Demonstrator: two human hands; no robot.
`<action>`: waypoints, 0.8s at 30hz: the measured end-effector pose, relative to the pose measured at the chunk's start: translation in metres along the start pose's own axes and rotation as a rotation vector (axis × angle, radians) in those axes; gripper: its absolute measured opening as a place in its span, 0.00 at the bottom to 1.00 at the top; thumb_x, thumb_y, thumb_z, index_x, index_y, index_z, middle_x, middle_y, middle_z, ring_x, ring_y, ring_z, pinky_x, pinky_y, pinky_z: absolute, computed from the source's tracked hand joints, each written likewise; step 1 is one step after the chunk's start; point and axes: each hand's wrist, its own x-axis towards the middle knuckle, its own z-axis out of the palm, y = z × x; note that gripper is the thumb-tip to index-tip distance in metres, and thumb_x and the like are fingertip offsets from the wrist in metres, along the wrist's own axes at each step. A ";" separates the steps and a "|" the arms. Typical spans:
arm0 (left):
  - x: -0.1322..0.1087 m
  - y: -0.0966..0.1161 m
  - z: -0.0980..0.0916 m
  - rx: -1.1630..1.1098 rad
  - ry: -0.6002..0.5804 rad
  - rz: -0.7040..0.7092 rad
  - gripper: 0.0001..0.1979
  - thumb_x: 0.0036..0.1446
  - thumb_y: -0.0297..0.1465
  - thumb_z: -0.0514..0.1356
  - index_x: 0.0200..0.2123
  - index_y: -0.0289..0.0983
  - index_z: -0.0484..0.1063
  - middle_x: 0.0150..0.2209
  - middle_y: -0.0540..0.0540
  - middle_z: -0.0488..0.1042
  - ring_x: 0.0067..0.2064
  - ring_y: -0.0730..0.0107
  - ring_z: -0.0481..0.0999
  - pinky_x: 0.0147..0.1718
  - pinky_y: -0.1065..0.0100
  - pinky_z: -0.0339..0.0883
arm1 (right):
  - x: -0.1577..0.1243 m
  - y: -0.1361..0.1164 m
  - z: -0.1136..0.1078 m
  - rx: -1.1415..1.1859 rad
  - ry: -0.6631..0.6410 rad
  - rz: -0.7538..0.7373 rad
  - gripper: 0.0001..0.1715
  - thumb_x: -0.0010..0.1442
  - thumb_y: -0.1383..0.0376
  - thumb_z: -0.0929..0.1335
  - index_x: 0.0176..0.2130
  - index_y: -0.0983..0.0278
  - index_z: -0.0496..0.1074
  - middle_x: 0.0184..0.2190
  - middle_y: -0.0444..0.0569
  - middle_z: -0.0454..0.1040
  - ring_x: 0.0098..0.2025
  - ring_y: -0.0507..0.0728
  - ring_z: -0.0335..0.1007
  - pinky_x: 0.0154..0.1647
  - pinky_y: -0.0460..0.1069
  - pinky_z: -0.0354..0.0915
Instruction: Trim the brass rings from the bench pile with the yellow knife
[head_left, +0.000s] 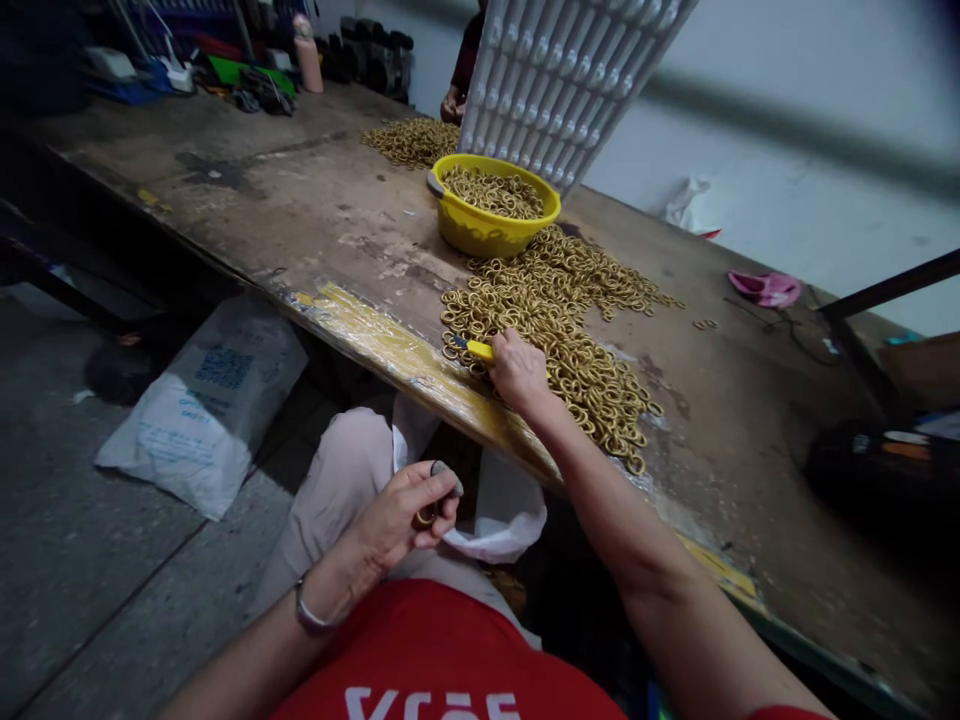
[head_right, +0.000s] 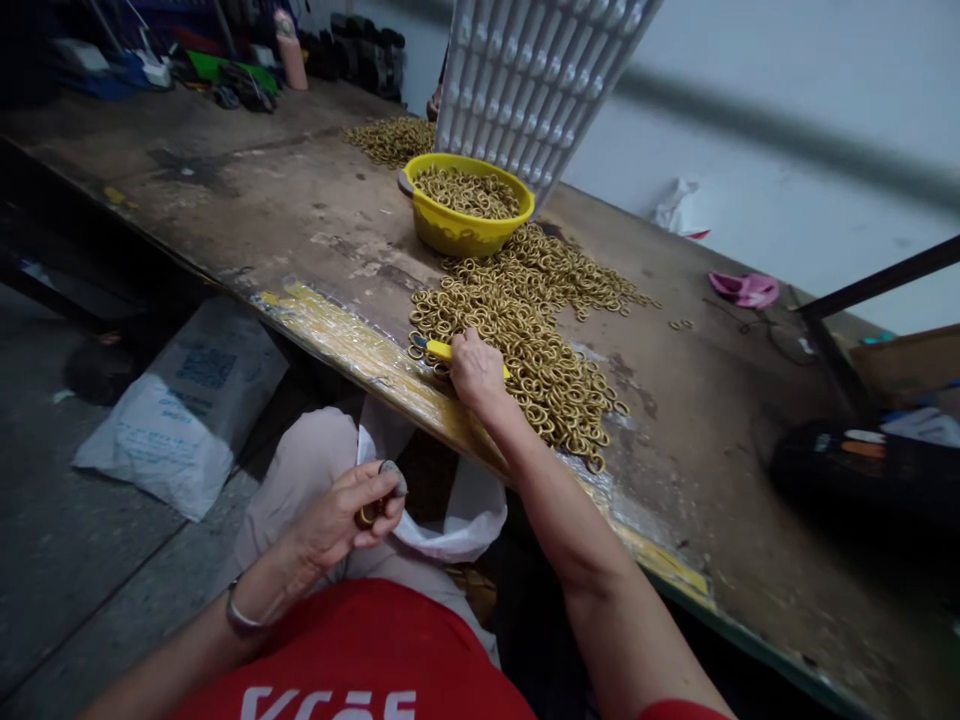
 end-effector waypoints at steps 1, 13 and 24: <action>0.001 -0.002 0.001 0.011 0.014 -0.008 0.17 0.51 0.41 0.67 0.28 0.34 0.67 0.21 0.53 0.66 0.18 0.82 0.61 0.12 0.79 0.43 | 0.001 0.000 0.000 -0.002 -0.013 -0.007 0.16 0.67 0.66 0.57 0.49 0.66 0.69 0.47 0.57 0.70 0.40 0.58 0.72 0.35 0.48 0.61; -0.004 -0.010 0.003 0.054 0.080 0.000 0.17 0.49 0.38 0.68 0.35 0.33 0.69 0.23 0.52 0.69 0.17 0.85 0.59 0.12 0.79 0.39 | 0.003 0.000 -0.004 0.024 -0.061 -0.094 0.19 0.66 0.70 0.57 0.46 0.67 0.73 0.44 0.59 0.72 0.42 0.58 0.73 0.39 0.48 0.62; 0.000 -0.014 0.006 0.050 0.112 0.023 0.16 0.46 0.38 0.67 0.30 0.35 0.66 0.23 0.53 0.67 0.17 0.84 0.58 0.13 0.77 0.38 | -0.002 0.018 0.006 0.072 -0.015 -0.097 0.12 0.64 0.62 0.64 0.39 0.67 0.75 0.39 0.57 0.77 0.40 0.58 0.73 0.36 0.47 0.59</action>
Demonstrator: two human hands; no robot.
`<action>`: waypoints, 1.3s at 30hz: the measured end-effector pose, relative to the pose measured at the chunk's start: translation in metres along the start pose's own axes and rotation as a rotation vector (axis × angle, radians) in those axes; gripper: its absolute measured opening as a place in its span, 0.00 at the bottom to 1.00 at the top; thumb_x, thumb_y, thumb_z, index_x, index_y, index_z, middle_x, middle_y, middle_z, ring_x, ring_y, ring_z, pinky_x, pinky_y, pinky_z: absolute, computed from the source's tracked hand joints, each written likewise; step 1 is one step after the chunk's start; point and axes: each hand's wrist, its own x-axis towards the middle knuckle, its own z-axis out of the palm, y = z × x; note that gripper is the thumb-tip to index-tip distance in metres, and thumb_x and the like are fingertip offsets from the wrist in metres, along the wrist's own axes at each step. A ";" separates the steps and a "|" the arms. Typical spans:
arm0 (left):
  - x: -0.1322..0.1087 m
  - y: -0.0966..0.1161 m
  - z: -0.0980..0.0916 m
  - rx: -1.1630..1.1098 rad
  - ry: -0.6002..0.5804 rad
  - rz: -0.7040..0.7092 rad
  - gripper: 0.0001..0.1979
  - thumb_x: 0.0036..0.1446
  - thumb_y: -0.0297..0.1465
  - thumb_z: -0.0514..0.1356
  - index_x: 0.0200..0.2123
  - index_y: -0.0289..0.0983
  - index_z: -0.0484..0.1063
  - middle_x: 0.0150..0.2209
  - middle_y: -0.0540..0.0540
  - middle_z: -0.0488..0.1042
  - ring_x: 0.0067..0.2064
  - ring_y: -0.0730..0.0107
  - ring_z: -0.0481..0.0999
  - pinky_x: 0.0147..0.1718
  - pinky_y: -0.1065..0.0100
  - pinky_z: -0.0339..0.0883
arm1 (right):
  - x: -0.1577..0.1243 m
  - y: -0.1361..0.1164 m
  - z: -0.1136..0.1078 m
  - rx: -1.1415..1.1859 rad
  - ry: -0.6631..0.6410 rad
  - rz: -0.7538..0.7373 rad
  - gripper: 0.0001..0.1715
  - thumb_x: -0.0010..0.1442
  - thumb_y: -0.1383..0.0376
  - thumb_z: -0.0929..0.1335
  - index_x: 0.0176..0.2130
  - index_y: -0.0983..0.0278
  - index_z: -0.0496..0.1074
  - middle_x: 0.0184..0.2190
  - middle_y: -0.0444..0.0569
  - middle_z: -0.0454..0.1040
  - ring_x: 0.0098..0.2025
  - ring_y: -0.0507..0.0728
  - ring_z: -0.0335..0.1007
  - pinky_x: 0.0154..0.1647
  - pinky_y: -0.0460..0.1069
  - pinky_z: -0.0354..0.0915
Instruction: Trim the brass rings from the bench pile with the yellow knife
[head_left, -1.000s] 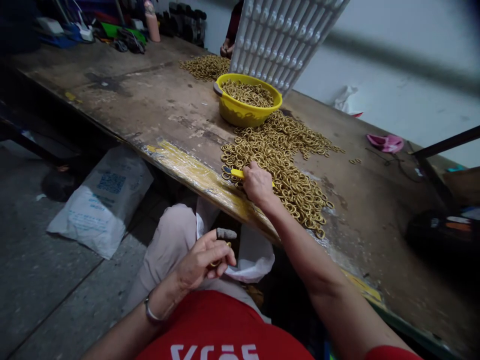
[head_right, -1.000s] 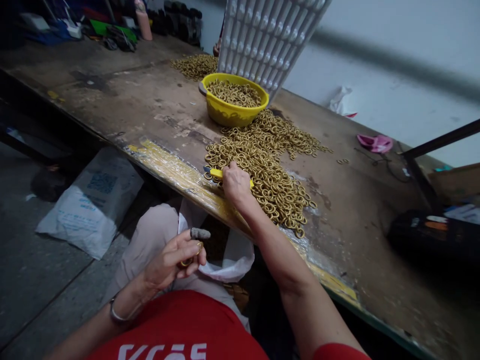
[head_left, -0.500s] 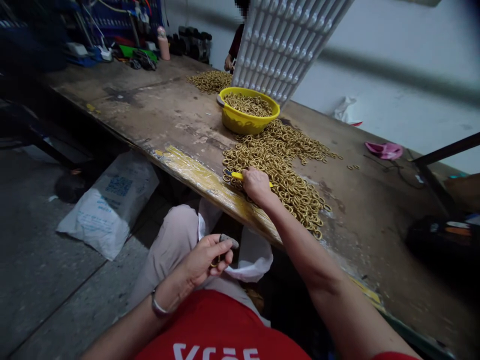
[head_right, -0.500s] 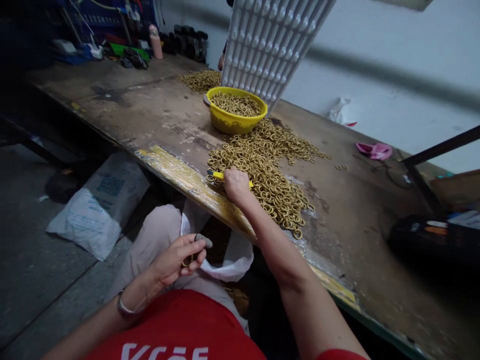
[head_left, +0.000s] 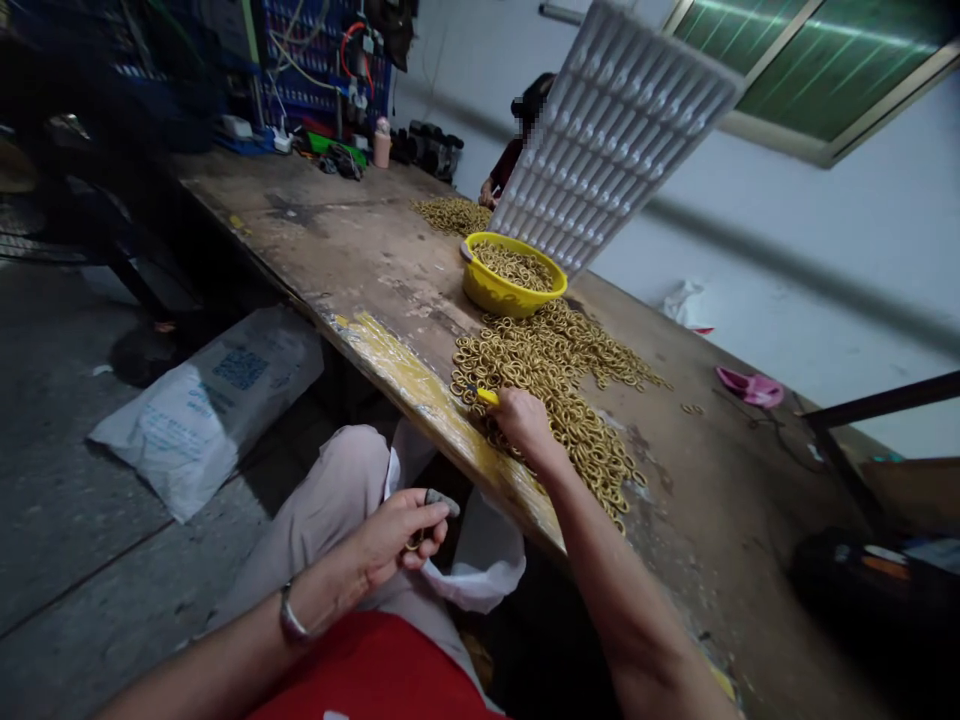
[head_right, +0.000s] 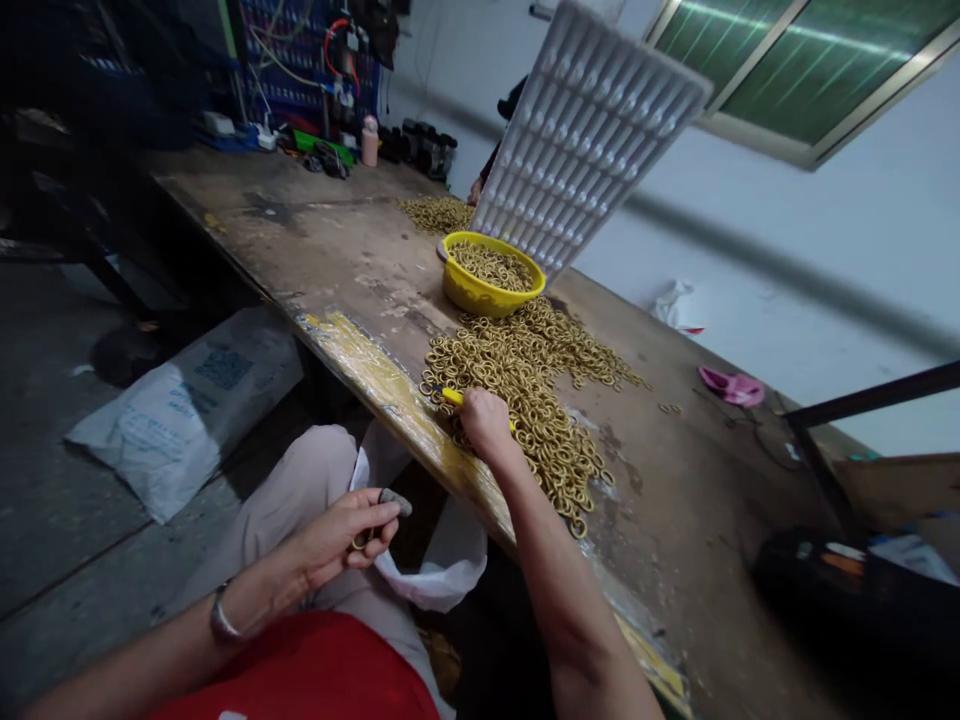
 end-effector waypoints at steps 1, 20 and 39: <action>0.001 0.000 0.000 -0.003 -0.001 0.003 0.16 0.46 0.38 0.67 0.30 0.35 0.66 0.23 0.54 0.67 0.17 0.85 0.58 0.13 0.77 0.38 | -0.001 0.002 0.001 0.023 0.012 0.003 0.12 0.63 0.61 0.65 0.38 0.66 0.75 0.38 0.57 0.78 0.40 0.58 0.73 0.36 0.47 0.59; 0.017 0.005 -0.003 0.007 0.032 0.067 0.17 0.47 0.40 0.68 0.30 0.35 0.65 0.23 0.53 0.68 0.17 0.85 0.58 0.13 0.79 0.40 | -0.038 0.015 -0.005 1.058 0.043 0.072 0.18 0.56 0.53 0.64 0.24 0.63 0.63 0.16 0.39 0.58 0.17 0.48 0.50 0.19 0.44 0.50; -0.013 0.035 0.010 0.152 -0.048 0.143 0.17 0.50 0.40 0.68 0.32 0.33 0.70 0.26 0.48 0.76 0.17 0.84 0.62 0.13 0.79 0.48 | -0.122 -0.048 -0.034 1.262 -0.078 -0.250 0.13 0.62 0.59 0.67 0.29 0.65 0.72 0.24 0.43 0.68 0.27 0.50 0.62 0.30 0.44 0.59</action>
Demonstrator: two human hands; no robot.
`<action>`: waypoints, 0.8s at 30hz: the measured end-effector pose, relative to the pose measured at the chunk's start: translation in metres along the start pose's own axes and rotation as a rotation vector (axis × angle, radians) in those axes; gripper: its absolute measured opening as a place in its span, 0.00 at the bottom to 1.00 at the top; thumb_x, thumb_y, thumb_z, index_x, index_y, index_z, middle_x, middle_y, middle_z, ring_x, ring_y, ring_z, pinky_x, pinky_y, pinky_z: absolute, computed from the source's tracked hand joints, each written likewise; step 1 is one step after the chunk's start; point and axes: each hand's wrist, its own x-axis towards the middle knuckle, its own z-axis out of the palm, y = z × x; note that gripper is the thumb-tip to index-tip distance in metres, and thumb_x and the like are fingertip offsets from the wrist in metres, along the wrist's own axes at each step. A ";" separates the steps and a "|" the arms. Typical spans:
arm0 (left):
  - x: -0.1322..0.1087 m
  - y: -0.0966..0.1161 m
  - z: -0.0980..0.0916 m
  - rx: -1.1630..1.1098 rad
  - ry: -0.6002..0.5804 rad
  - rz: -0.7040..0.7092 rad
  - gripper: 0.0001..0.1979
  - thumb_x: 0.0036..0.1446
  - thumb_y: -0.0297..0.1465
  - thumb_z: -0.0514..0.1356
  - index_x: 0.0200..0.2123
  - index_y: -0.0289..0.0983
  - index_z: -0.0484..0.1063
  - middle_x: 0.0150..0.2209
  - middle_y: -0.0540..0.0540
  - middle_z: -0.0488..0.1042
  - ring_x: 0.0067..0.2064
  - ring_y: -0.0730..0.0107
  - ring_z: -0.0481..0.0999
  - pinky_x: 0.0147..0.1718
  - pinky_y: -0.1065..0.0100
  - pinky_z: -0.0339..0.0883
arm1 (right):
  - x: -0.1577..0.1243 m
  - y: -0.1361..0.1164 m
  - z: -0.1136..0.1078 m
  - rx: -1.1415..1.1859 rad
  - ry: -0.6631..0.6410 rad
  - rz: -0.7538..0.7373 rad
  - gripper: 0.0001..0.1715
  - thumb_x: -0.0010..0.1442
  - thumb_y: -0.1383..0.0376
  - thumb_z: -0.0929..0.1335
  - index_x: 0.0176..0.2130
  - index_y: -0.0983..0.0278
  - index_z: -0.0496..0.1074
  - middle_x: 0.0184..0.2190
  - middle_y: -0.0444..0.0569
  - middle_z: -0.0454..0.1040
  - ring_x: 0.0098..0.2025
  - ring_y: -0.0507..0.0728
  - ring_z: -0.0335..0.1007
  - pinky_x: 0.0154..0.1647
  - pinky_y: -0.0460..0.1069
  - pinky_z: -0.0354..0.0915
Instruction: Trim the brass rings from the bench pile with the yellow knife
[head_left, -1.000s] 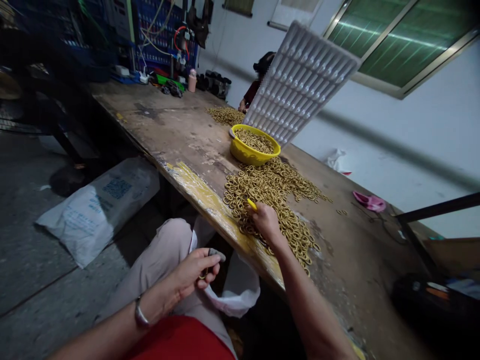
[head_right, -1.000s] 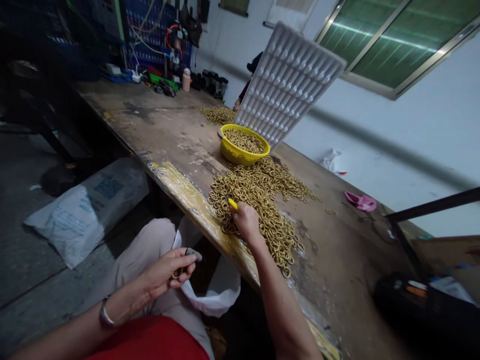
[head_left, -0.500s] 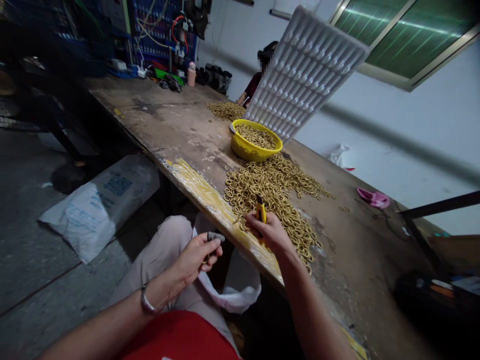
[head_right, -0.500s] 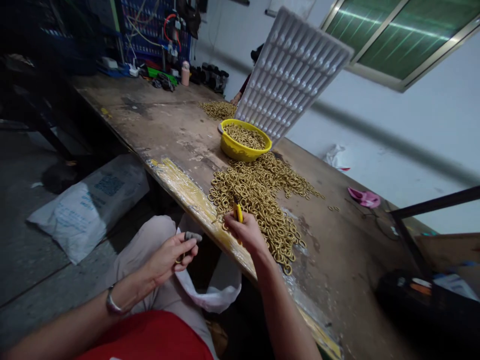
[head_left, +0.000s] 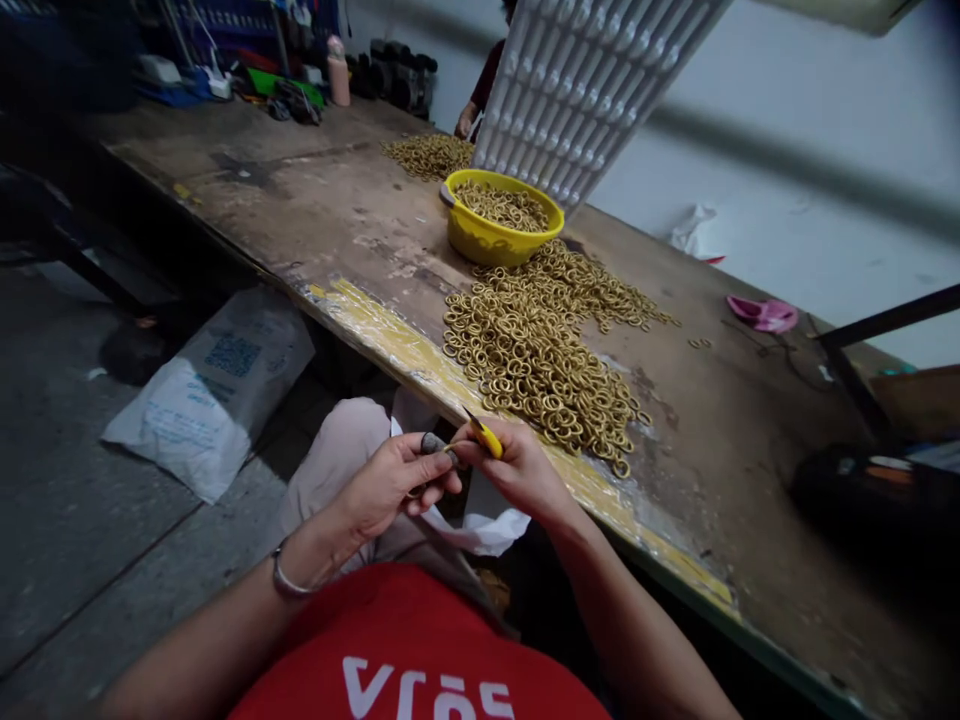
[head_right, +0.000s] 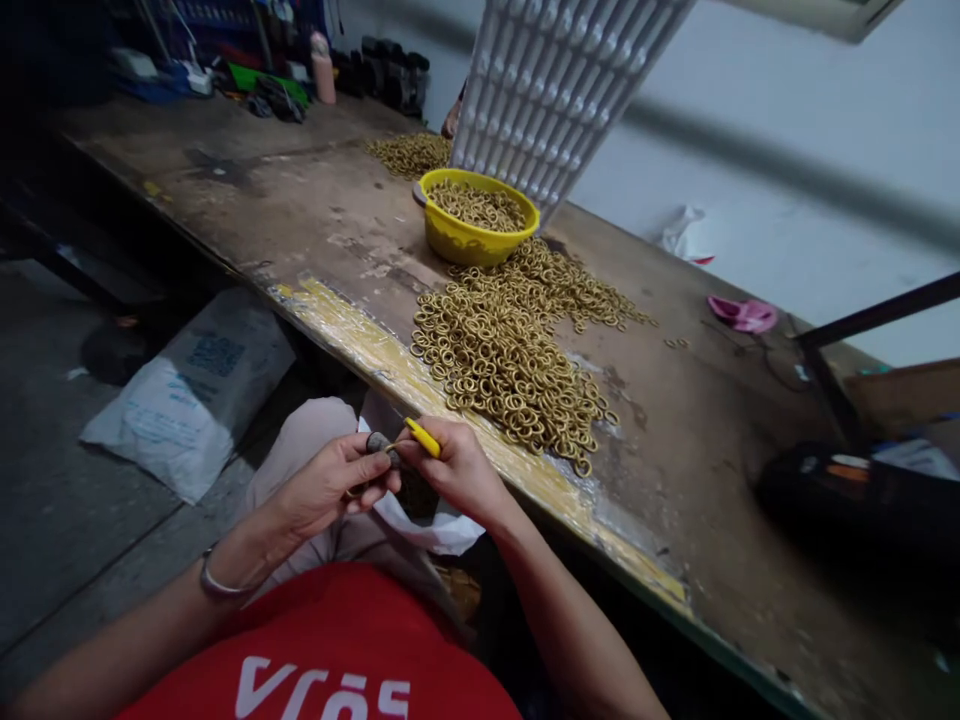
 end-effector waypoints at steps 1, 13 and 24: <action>-0.002 0.001 0.000 0.008 -0.011 -0.009 0.17 0.50 0.40 0.68 0.32 0.32 0.70 0.26 0.47 0.76 0.18 0.84 0.62 0.14 0.79 0.49 | -0.001 -0.001 0.002 -0.001 0.014 -0.004 0.13 0.62 0.60 0.66 0.29 0.65 0.72 0.24 0.43 0.69 0.27 0.50 0.63 0.30 0.44 0.59; -0.008 -0.002 -0.002 0.221 0.117 0.137 0.16 0.52 0.42 0.66 0.30 0.34 0.71 0.20 0.54 0.66 0.19 0.81 0.59 0.16 0.77 0.51 | -0.042 0.009 0.018 -0.466 0.119 -0.057 0.13 0.57 0.74 0.62 0.39 0.63 0.71 0.31 0.48 0.74 0.31 0.53 0.69 0.33 0.46 0.60; -0.015 0.000 0.003 0.484 0.086 0.223 0.09 0.58 0.36 0.61 0.31 0.36 0.70 0.22 0.54 0.61 0.23 0.77 0.57 0.21 0.74 0.52 | -0.041 0.009 0.023 -0.627 0.120 0.027 0.12 0.57 0.75 0.64 0.39 0.64 0.71 0.34 0.49 0.76 0.34 0.54 0.72 0.34 0.46 0.61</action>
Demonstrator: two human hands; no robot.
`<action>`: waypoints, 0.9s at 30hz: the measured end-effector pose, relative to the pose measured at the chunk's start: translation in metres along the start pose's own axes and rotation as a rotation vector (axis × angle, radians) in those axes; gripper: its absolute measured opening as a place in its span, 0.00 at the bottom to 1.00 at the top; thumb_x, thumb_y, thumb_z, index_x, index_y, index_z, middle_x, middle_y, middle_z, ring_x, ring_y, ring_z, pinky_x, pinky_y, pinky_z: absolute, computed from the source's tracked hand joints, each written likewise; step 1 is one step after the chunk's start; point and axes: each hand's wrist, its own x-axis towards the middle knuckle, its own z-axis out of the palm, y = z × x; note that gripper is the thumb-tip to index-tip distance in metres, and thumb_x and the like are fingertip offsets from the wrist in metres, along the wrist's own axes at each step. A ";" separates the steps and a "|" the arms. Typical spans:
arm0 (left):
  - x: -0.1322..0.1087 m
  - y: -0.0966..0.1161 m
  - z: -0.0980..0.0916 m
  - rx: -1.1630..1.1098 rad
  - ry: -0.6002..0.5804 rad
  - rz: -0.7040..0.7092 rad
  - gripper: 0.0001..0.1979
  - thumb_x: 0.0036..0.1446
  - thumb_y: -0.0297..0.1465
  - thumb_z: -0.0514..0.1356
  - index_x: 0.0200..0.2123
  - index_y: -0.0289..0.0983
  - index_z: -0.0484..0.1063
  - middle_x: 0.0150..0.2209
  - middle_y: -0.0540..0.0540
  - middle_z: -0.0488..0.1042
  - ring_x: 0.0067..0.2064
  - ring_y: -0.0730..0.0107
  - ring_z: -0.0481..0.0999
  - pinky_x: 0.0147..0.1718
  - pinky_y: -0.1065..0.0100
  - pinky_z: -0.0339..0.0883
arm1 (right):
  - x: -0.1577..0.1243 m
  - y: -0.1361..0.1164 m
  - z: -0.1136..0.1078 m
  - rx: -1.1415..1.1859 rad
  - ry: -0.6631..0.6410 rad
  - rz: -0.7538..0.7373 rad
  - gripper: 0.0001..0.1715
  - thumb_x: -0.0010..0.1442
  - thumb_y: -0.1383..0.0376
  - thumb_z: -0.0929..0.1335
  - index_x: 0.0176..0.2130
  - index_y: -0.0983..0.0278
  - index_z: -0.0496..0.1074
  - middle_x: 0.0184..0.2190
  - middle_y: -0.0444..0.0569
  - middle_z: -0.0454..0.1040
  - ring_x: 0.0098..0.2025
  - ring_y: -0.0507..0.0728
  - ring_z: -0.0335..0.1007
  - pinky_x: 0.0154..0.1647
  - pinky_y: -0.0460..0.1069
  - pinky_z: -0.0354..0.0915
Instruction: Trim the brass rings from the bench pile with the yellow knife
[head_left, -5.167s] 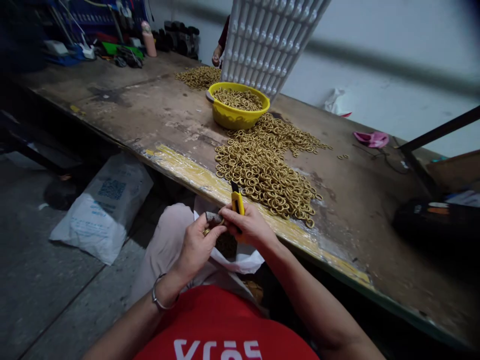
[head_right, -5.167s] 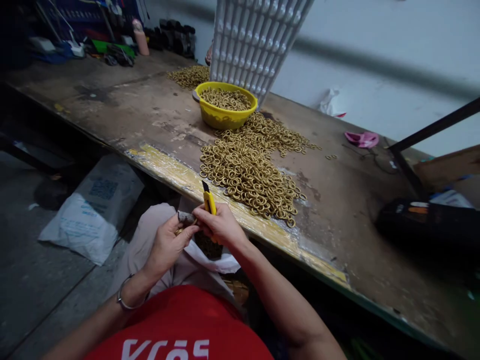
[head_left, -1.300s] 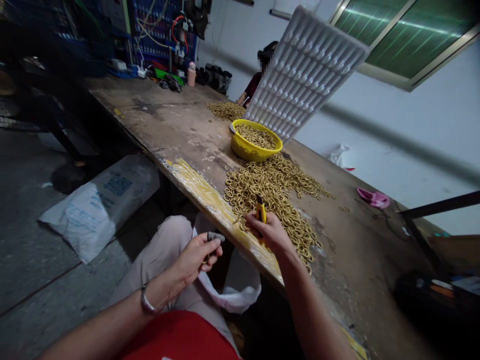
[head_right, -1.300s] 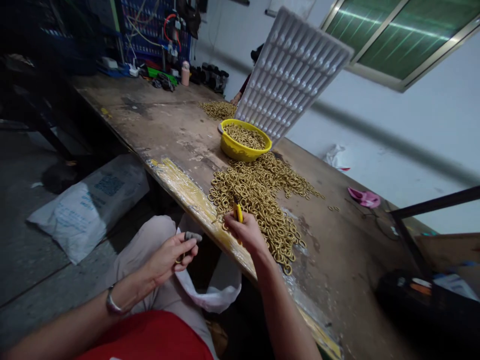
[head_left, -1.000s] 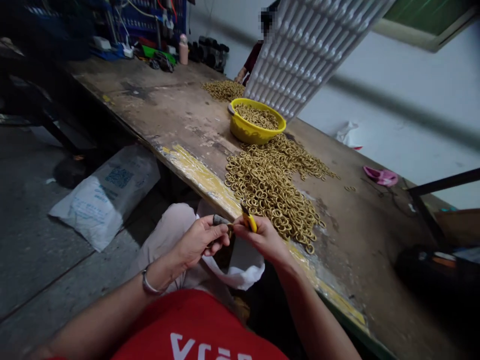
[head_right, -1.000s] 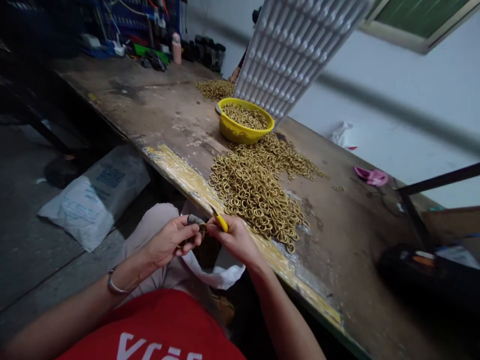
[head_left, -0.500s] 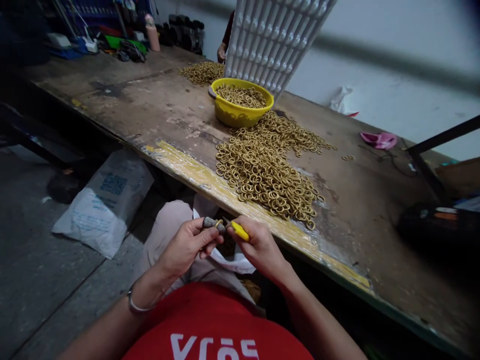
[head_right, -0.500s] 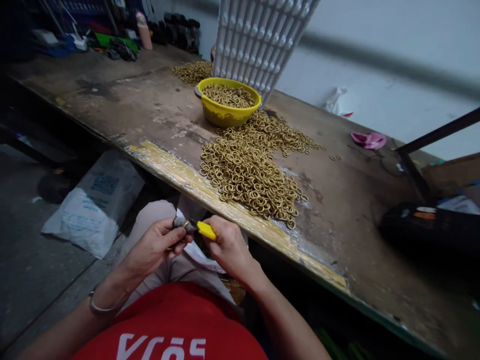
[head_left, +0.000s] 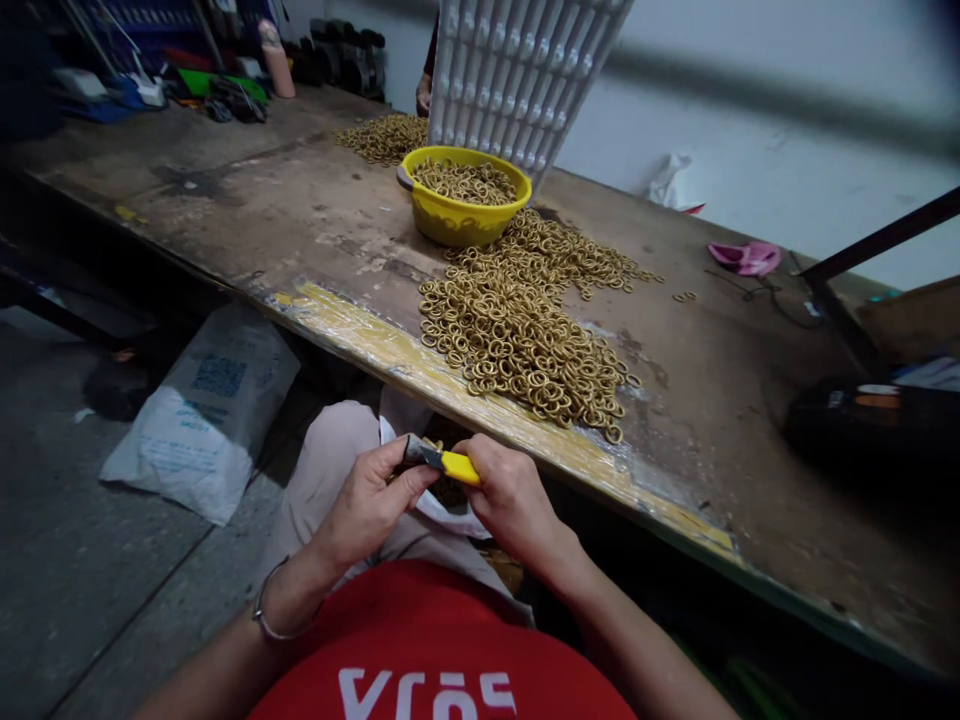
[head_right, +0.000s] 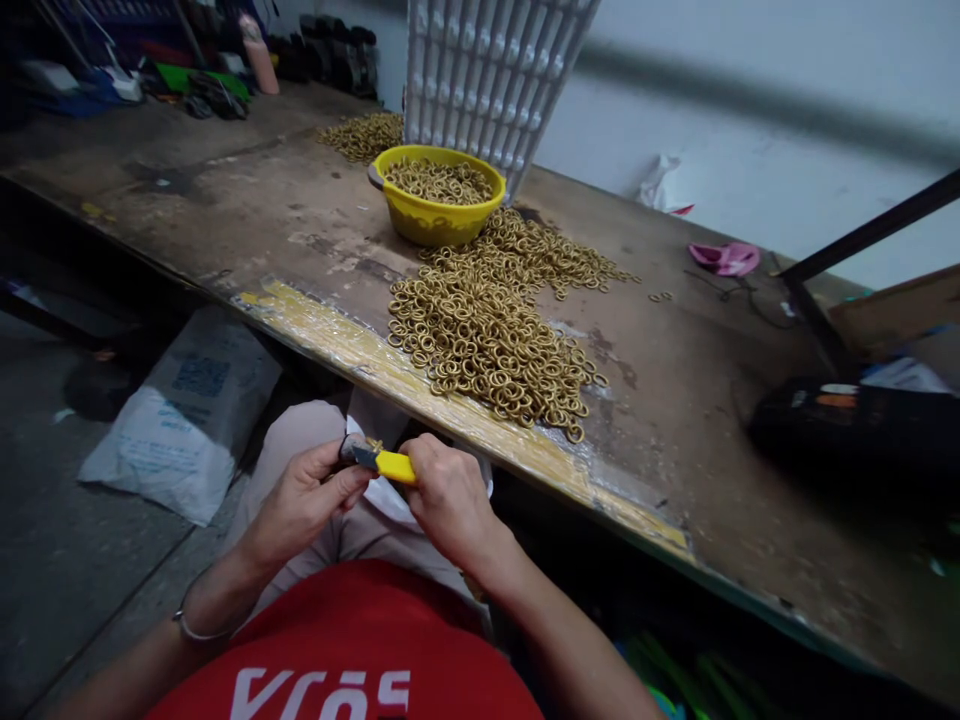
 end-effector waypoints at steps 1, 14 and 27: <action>0.000 0.001 0.000 0.037 0.004 0.031 0.09 0.58 0.35 0.61 0.31 0.36 0.71 0.22 0.54 0.61 0.23 0.77 0.57 0.22 0.74 0.53 | 0.000 -0.001 0.001 -0.029 -0.003 0.004 0.12 0.56 0.76 0.64 0.39 0.63 0.71 0.34 0.49 0.76 0.33 0.55 0.72 0.33 0.46 0.61; -0.025 0.018 -0.011 0.029 -0.112 0.111 0.10 0.60 0.37 0.60 0.29 0.37 0.69 0.25 0.51 0.60 0.25 0.74 0.57 0.24 0.71 0.53 | 0.026 0.012 -0.002 0.387 -0.025 0.288 0.12 0.63 0.62 0.63 0.31 0.64 0.69 0.24 0.47 0.71 0.24 0.52 0.64 0.26 0.46 0.58; -0.008 -0.008 -0.007 -0.188 0.072 -0.055 0.12 0.55 0.38 0.65 0.32 0.35 0.68 0.22 0.54 0.67 0.21 0.81 0.57 0.19 0.77 0.50 | 0.018 -0.008 0.005 1.315 -0.030 0.368 0.18 0.53 0.54 0.73 0.33 0.65 0.71 0.13 0.36 0.61 0.14 0.45 0.50 0.14 0.41 0.49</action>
